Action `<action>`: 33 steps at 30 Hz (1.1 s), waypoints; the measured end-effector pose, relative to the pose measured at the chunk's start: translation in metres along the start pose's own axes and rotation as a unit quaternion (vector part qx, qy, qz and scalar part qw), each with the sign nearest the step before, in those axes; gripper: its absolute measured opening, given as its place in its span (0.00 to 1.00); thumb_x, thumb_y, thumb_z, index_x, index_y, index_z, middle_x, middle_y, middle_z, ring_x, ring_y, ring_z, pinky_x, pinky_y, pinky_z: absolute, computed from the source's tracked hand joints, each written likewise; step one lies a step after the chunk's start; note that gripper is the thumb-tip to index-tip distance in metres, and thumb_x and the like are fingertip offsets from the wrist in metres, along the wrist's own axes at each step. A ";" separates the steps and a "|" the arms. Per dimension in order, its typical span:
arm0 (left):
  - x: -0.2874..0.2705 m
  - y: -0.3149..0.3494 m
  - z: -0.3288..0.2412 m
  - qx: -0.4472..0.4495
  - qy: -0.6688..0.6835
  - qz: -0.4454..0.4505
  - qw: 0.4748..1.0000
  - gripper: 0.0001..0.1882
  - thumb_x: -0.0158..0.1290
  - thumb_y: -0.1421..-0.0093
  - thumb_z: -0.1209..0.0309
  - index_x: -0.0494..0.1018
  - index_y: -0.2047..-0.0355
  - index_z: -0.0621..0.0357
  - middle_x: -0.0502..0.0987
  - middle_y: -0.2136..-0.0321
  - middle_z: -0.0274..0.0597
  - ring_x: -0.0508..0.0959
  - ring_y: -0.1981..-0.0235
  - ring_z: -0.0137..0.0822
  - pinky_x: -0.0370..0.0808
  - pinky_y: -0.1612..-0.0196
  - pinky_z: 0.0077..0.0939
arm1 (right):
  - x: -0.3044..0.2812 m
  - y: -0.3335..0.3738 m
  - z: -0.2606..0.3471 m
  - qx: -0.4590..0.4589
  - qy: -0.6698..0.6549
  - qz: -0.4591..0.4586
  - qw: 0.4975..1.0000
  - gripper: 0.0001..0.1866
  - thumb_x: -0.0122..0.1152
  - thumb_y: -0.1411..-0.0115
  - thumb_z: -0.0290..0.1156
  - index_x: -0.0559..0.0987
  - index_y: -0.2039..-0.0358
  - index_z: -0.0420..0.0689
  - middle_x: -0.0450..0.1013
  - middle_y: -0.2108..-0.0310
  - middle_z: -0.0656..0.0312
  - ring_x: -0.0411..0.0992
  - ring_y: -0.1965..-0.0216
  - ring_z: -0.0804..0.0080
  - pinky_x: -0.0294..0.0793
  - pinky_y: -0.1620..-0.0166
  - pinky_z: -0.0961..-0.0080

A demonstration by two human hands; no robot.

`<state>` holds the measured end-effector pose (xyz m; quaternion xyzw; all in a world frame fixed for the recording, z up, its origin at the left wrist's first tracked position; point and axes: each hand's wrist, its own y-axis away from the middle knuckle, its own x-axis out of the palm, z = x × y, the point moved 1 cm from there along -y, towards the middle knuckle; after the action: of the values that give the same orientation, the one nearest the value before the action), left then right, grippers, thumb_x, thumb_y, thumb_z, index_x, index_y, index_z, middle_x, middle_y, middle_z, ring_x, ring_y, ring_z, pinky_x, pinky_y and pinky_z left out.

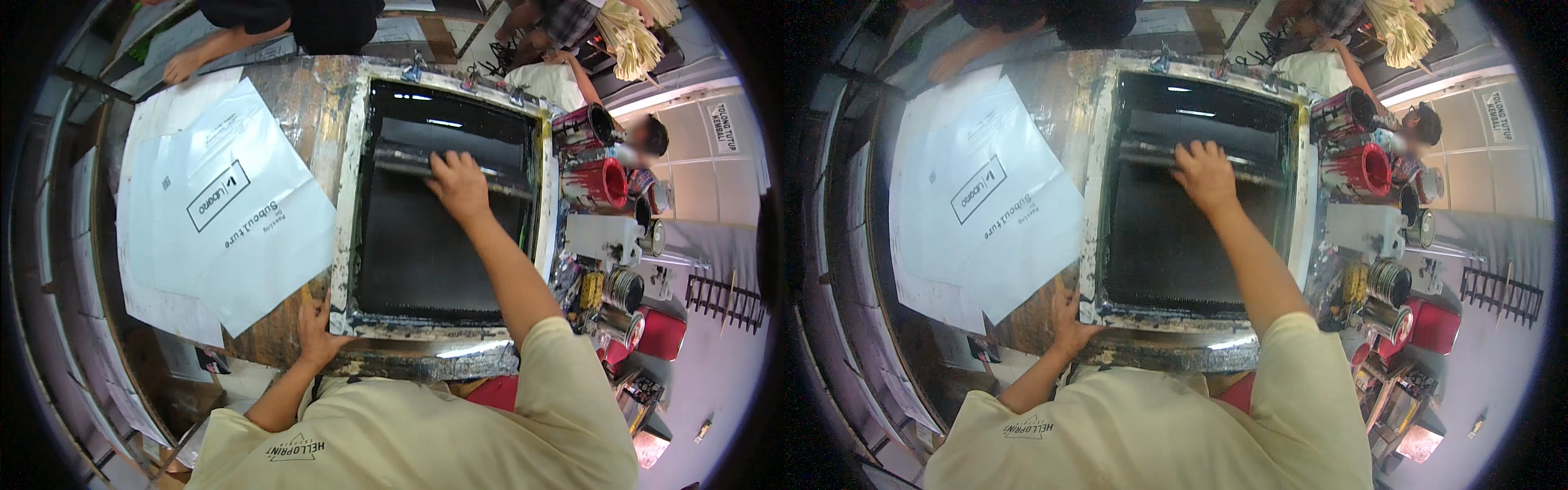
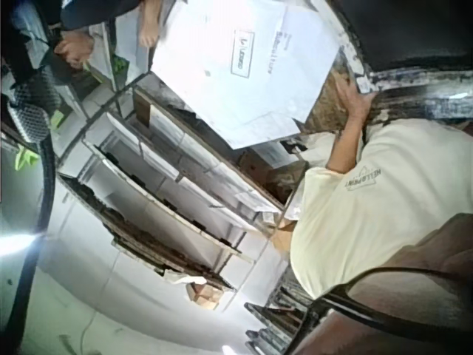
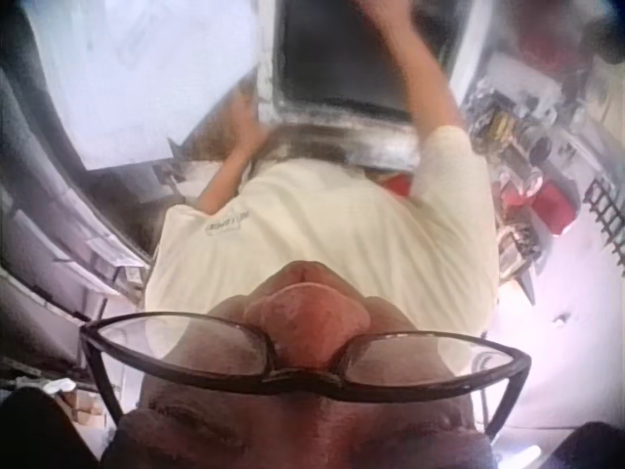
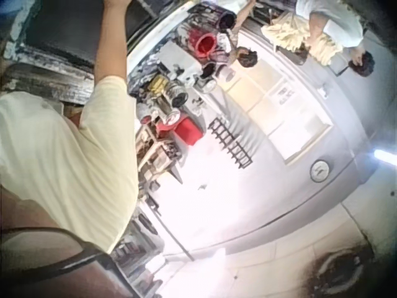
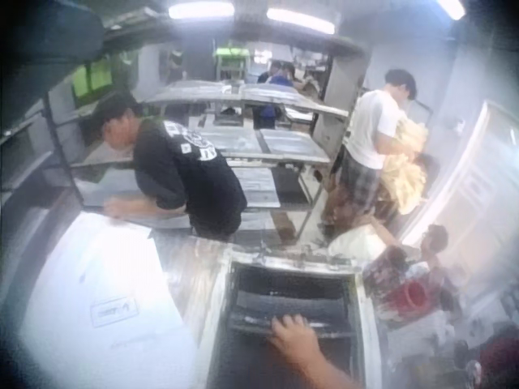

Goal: The person performs manual screen printing on white plastic mailers by positioning each sheet under a mesh frame, pulling a squeegee across the screen to apply black ink, and then lifting the frame to reveal the print.

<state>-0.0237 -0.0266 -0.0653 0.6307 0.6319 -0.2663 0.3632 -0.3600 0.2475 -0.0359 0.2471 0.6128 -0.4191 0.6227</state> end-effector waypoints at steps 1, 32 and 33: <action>-0.001 0.000 0.001 -0.008 0.002 0.012 1.000 0.65 0.79 0.68 0.52 0.65 0.27 0.54 0.71 0.58 0.47 0.70 0.56 0.51 0.68 0.49 0.47 | 0.000 -0.020 -0.013 0.000 0.002 0.022 1.000 0.26 0.74 0.44 0.43 0.79 0.46 0.51 0.75 0.56 0.60 0.74 0.52 0.54 0.78 0.50 0.53; -0.137 -0.026 -0.135 0.040 0.430 -0.126 0.893 0.40 0.71 0.41 0.72 0.66 0.31 0.64 0.81 0.54 0.39 0.81 0.55 0.32 0.79 0.50 0.29 | -0.268 0.137 0.155 -0.012 0.047 -0.060 0.997 0.20 0.63 0.38 0.49 0.78 0.57 0.46 0.74 0.62 0.53 0.73 0.54 0.53 0.67 0.44 0.42; -0.150 -0.037 -0.156 0.036 0.461 -0.146 0.875 0.41 0.70 0.39 0.72 0.64 0.29 0.63 0.80 0.55 0.38 0.80 0.57 0.31 0.79 0.52 0.29 | -0.277 0.121 0.153 -0.001 0.070 -0.109 0.992 0.19 0.63 0.38 0.50 0.79 0.58 0.46 0.75 0.62 0.54 0.73 0.55 0.53 0.64 0.43 0.40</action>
<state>-0.0881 0.0047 0.1425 0.5949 0.8028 -0.0182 -0.0355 -0.1470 0.2466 0.2272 0.2065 0.6786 -0.4657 0.5291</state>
